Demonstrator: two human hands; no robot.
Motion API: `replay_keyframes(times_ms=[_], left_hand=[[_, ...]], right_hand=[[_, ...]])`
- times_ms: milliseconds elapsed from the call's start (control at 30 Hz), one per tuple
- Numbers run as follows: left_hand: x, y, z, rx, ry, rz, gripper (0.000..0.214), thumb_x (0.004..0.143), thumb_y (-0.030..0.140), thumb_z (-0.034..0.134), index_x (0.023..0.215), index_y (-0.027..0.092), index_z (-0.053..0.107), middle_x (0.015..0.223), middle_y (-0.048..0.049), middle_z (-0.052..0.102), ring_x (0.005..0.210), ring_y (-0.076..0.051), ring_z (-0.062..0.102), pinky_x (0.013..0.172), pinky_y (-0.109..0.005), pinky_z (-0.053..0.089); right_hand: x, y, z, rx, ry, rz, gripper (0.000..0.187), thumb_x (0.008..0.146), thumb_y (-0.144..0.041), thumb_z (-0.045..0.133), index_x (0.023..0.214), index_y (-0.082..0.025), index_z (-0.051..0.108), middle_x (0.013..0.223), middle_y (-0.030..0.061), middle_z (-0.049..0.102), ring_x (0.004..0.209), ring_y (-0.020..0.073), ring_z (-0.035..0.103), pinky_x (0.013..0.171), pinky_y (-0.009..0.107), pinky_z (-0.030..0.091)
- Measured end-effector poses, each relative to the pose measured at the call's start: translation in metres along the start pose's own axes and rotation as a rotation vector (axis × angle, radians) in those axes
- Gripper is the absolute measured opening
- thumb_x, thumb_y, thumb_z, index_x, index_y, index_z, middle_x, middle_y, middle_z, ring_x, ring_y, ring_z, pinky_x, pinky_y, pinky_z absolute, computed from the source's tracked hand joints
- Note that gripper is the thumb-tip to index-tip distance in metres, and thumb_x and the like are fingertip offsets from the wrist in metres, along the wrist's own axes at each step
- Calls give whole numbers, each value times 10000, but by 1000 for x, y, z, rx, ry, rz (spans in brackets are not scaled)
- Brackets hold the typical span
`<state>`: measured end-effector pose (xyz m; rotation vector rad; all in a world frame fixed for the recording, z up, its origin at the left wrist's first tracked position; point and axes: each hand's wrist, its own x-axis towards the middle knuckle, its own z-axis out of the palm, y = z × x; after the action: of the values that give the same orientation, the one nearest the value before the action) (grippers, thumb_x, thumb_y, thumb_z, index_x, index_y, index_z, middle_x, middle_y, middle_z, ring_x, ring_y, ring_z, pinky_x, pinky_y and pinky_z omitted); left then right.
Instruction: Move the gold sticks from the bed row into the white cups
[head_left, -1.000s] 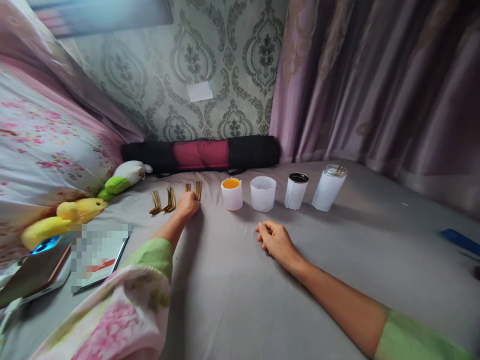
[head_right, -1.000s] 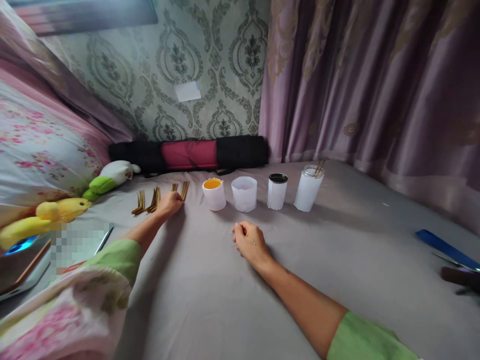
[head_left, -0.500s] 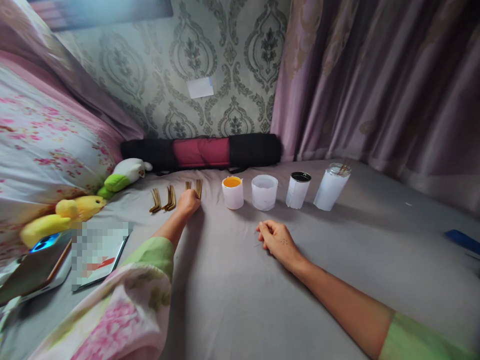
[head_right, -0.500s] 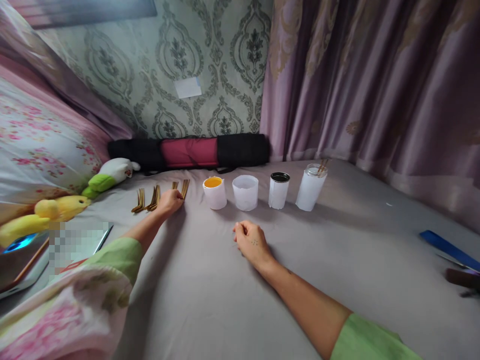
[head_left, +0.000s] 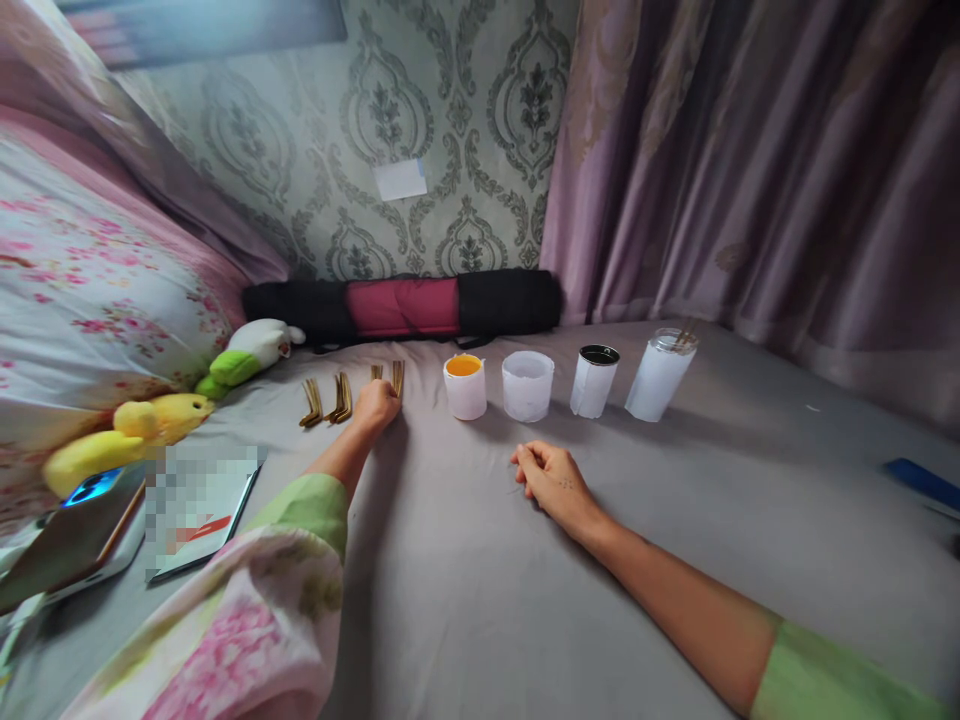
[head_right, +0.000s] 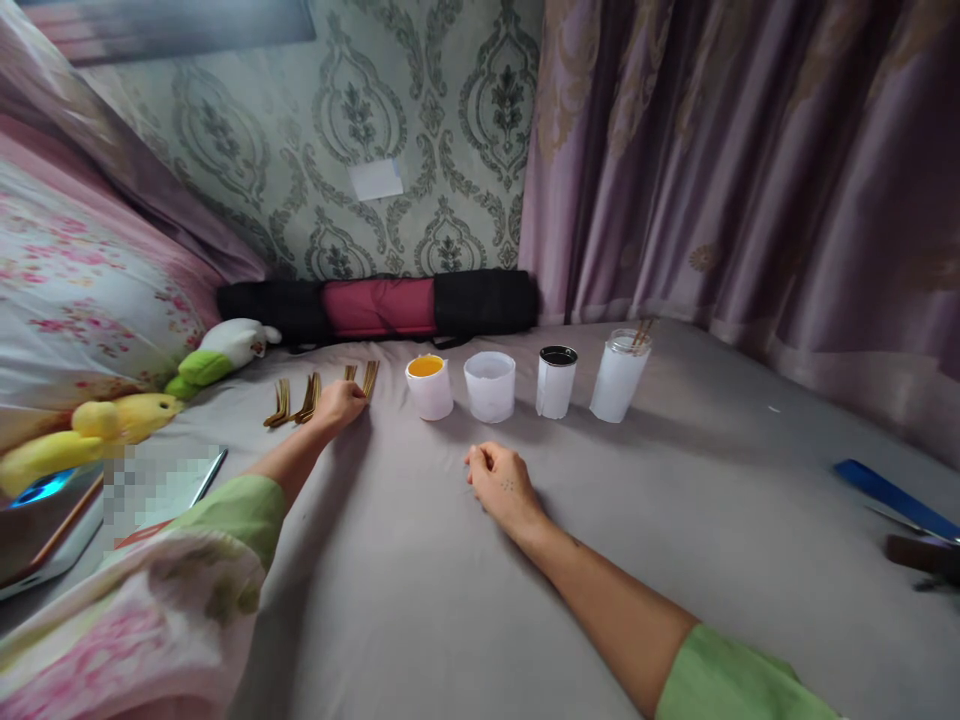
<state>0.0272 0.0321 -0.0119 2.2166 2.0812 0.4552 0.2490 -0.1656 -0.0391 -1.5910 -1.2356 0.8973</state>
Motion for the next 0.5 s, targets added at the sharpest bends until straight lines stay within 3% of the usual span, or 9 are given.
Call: replay_keyframes(times_ms=[500], left_hand=[[0,0,-3,-59,11,-51,230,643,239,530,794,160,684,835,-136,650,830,-247,581,692,-282,431]], right_hand=[[1,3,1,12,-1,-29,360,789,-437,355,798,-146,566,603,8,537,394,58,447,322,148,316]])
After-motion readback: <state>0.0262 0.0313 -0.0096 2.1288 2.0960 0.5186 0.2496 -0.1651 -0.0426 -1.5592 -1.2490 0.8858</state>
